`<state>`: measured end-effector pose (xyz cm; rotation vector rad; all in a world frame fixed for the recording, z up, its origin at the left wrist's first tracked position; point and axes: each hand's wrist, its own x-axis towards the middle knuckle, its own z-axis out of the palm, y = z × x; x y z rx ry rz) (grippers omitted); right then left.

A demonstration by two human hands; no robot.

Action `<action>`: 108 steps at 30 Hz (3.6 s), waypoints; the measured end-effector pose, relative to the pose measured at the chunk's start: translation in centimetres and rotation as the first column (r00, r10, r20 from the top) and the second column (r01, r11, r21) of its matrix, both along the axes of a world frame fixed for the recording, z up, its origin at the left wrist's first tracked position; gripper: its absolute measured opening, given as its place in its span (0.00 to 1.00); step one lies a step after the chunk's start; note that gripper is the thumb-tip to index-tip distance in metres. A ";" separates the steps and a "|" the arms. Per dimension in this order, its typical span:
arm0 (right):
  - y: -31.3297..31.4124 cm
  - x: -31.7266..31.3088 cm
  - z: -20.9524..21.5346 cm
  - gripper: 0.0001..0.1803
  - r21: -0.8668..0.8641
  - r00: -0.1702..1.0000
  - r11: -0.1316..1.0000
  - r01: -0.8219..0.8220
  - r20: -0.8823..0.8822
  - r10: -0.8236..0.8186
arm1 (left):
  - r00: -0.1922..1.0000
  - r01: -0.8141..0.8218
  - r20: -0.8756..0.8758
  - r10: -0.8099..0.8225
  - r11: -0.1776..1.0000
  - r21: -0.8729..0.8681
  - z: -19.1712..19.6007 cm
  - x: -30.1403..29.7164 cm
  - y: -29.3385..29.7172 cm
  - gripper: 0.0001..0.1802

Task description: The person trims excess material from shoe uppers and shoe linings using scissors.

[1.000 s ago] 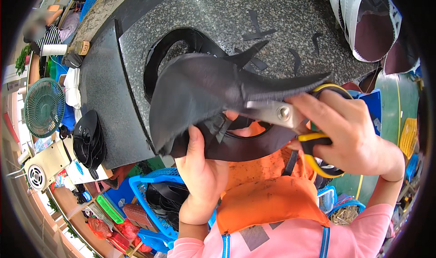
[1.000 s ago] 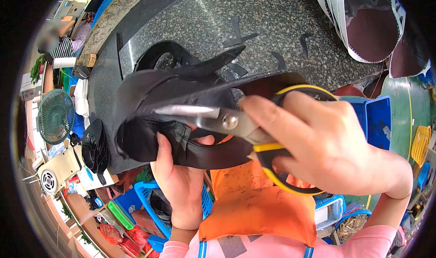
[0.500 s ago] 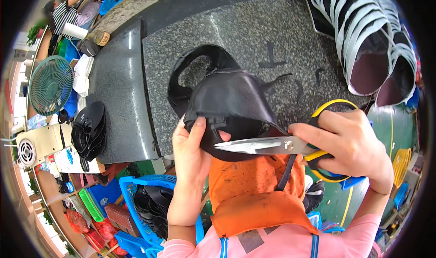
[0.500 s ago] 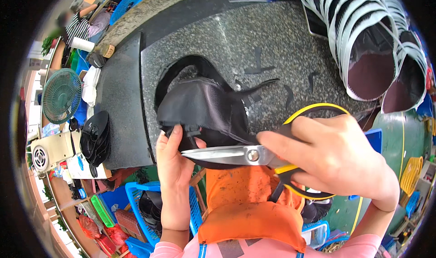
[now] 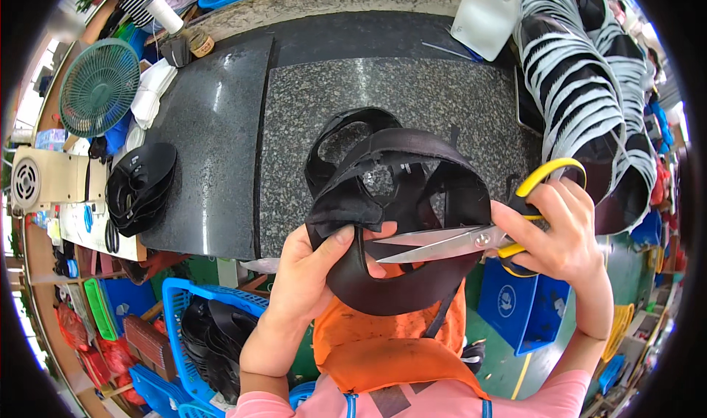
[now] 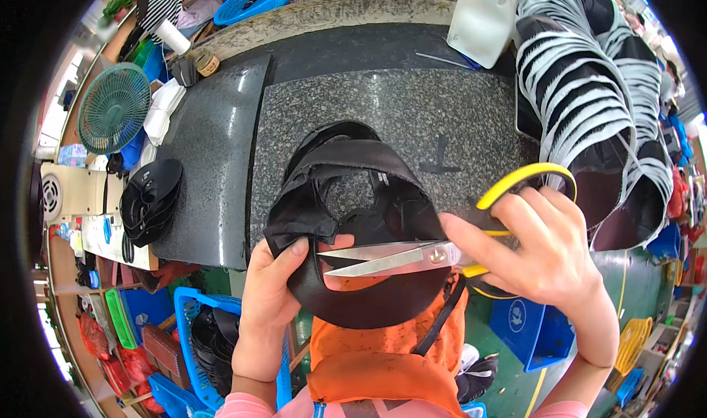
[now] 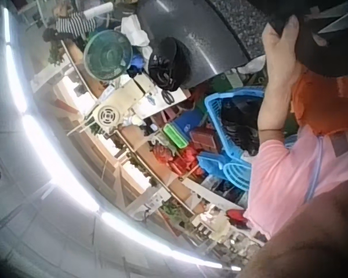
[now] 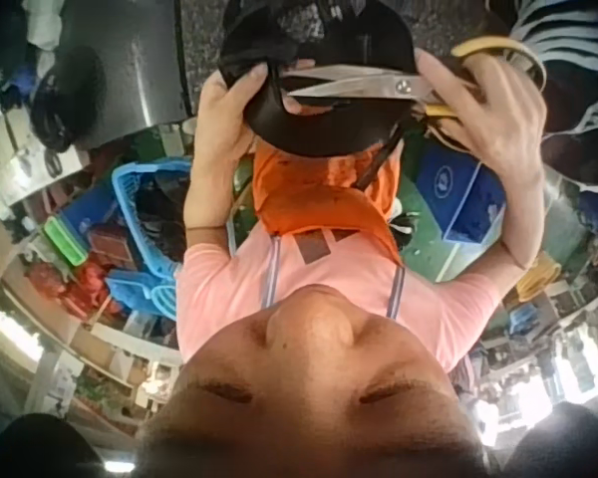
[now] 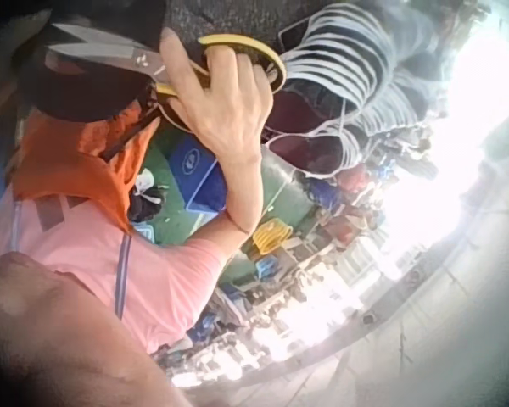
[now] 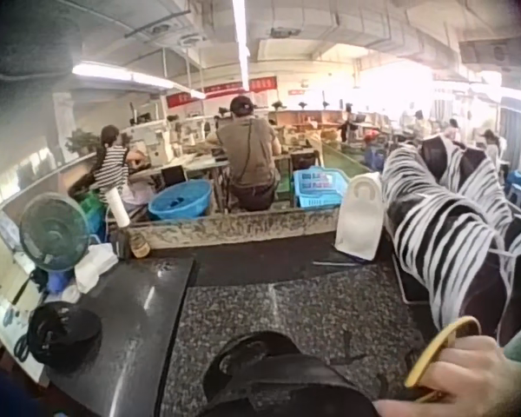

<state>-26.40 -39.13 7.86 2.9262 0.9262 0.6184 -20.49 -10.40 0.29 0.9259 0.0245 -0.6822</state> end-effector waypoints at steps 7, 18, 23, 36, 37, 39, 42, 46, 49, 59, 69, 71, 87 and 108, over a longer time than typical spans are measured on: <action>2.2 -1.8 1.1 0.24 -0.012 0.999 1.000 -0.020 0.026 0.021 | 0.999 0.000 -0.051 0.011 0.977 0.215 -0.6 0.4 0.3 0.13; 1.9 -2.0 0.0 0.36 0.001 0.940 0.989 0.146 -0.312 -0.138 | 0.981 0.120 -0.166 -0.100 0.986 0.114 0.3 0.2 0.5 0.15; 1.9 -1.9 0.3 0.36 0.002 0.939 0.994 0.114 -0.327 -0.107 | 0.986 0.118 -0.130 -0.105 0.988 0.101 0.1 0.0 0.5 0.15; 1.2 -2.7 -0.6 0.36 0.005 0.958 0.994 0.112 -0.264 -0.107 | 0.974 0.149 -0.165 -0.158 0.987 -0.064 0.5 -0.3 1.0 0.15; 1.3 -2.6 -0.7 0.36 0.013 0.963 0.993 0.115 -0.246 -0.108 | 0.973 0.150 -0.165 -0.159 0.987 -0.062 0.6 -0.6 0.9 0.15; 1.2 -2.4 -1.0 0.36 0.029 0.964 0.993 0.113 -0.247 -0.103 | 0.977 0.123 -0.165 -0.137 0.988 -0.089 0.6 -0.9 0.8 0.16; 1.0 -2.6 -1.2 0.36 0.071 0.957 0.991 0.115 -0.275 -0.091 | 0.973 0.130 -0.167 -0.160 0.975 -0.178 0.0 -1.0 0.9 0.17; 0.3 -2.6 -1.2 0.35 0.168 0.938 0.979 0.112 -0.342 -0.048 | 0.977 0.134 -0.151 -0.151 0.984 -0.118 -0.1 -1.3 0.9 0.19; 0.0 -2.7 -1.3 0.35 0.172 0.943 0.979 0.106 -0.328 -0.045 | 0.978 0.138 -0.138 -0.154 0.983 -0.122 -0.2 -1.3 0.9 0.20; -0.1 -2.6 -1.5 0.38 0.186 0.947 0.976 0.113 -0.317 -0.049 | 0.968 0.185 -0.110 -0.226 0.937 -0.296 0.0 -1.3 0.6 0.16; 0.0 -2.5 -1.5 0.40 0.205 0.941 0.971 0.126 -0.334 -0.052 | 0.961 0.206 -0.109 -0.253 0.924 -0.321 -0.1 -1.4 0.4 0.17; 0.2 -2.5 -1.4 0.40 0.202 0.943 0.971 0.126 -0.329 -0.054 | 0.962 0.203 -0.113 -0.248 0.929 -0.310 0.1 -1.5 0.4 0.17; 0.3 -2.6 -2.6 0.35 0.096 0.986 0.992 0.080 -0.153 -0.065 | 0.954 0.297 0.030 -0.298 0.932 -0.207 0.2 -1.8 0.3 0.19; -0.1 0.0 -3.3 0.33 0.074 0.989 0.994 -0.082 0.129 0.072 | 0.928 0.345 -0.134 -0.347 0.938 -0.033 2.5 -2.6 -0.6 0.24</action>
